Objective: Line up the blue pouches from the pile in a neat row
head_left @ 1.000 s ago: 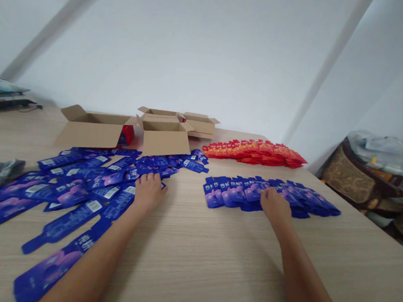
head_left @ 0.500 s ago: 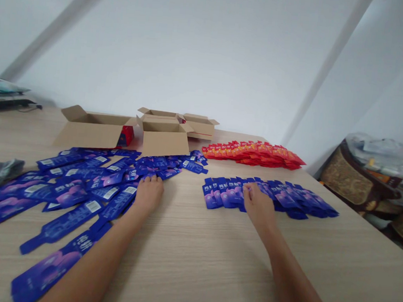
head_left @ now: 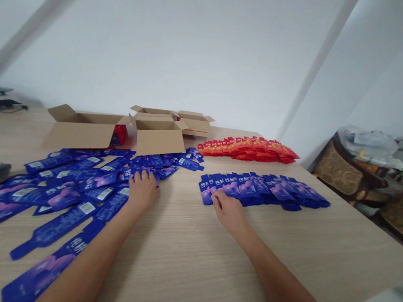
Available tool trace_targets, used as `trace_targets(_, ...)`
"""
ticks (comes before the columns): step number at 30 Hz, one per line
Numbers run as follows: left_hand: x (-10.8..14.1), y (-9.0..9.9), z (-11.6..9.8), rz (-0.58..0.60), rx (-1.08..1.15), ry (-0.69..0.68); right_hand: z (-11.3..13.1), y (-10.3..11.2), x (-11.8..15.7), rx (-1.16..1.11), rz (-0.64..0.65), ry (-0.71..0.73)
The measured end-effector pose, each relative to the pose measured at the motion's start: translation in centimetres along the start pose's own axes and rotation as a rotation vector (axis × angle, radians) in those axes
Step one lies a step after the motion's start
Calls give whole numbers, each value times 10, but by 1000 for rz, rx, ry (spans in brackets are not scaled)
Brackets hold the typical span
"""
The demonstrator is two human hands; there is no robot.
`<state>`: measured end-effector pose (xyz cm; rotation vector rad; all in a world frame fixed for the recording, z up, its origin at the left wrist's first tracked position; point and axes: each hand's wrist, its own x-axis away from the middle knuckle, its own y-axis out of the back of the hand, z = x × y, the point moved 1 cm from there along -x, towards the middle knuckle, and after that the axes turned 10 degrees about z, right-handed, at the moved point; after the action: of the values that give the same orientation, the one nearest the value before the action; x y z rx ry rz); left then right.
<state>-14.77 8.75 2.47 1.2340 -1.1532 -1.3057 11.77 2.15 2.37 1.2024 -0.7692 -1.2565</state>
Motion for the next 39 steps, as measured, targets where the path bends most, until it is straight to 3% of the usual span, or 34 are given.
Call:
trace_targets(4,-1,-7,4,94,-83,-13,-28,23,-4,31,-169,-175)
trace_targets(8,-5,-9,4,73,-73,-71,-82,52,6,125,-320,-441)
trace_targets(14,-11,-7,7,-59,-99,-131,-156,56,44,380,-182,-495)
trace_targets(20,-10,-5,9,-56,-66,-173,-176,45,48,424,-158,-478)
trace_targets(25,-8,4,11,-109,55,-164,-168,47,39,386,-208,-460)
trace_targets(29,-6,18,-6,-162,512,-178,-135,56,26,201,-297,-272)
trace_targets(30,-4,20,-14,-118,691,-195,-121,57,22,113,-311,-202)
trace_targets(32,3,22,-33,77,1065,-244,-89,56,11,-114,-293,-88)
trace_targets(35,17,18,-61,435,1503,-299,-39,41,-3,-502,-98,5)
trace_targets(37,26,15,-74,552,1676,-295,-12,23,-8,-713,90,28)
trace_targets(39,32,11,-81,579,1766,-265,5,3,-9,-886,214,23)
